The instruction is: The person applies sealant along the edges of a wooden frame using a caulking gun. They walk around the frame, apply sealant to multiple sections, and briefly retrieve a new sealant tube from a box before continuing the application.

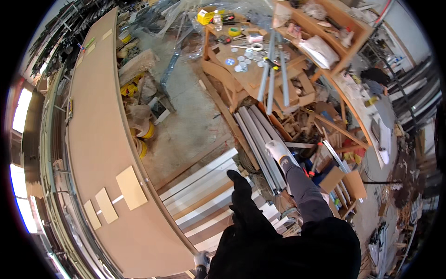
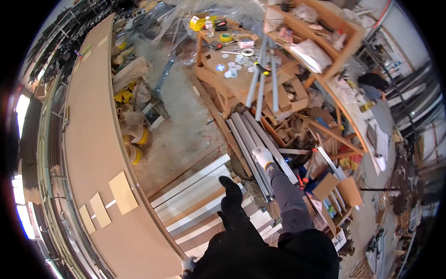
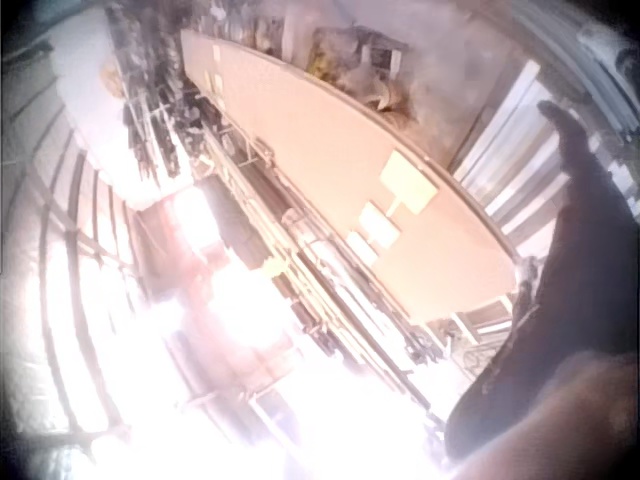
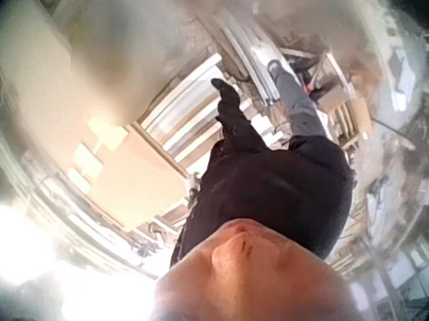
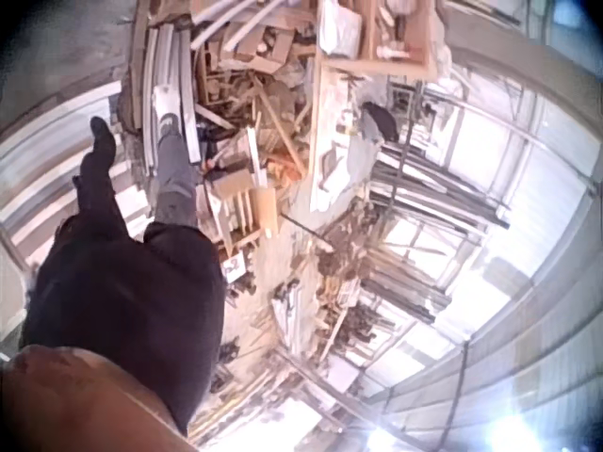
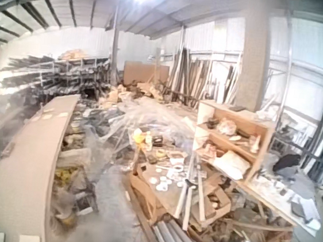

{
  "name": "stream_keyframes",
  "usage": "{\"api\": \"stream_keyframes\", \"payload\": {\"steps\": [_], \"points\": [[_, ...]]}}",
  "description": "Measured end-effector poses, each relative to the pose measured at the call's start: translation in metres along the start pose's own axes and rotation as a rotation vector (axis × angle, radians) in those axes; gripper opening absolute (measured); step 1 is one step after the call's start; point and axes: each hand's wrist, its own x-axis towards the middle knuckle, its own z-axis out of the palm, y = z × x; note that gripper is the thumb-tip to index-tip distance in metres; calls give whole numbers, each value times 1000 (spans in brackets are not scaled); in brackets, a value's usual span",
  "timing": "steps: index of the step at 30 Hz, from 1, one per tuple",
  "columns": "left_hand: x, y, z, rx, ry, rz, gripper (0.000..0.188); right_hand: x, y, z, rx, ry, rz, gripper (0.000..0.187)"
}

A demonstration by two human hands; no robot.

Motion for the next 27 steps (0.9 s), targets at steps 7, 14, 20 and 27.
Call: {"api": "stream_keyframes", "payload": {"steps": [7, 14, 20, 27], "points": [[-23, -3, -12, -40, -261, -328, 36, 191, -105, 31, -439, 532, -411, 27], [100, 44, -91, -606, -150, -567, 25, 319, -183, -3, -563, 962, -484, 36], [91, 63, -78, -775, -378, -548, 19, 387, -197, -33, -966, 967, -572, 65], [39, 73, -72, -499, -281, -509, 23, 408, -232, -40, -1033, 892, -443, 50]]}}
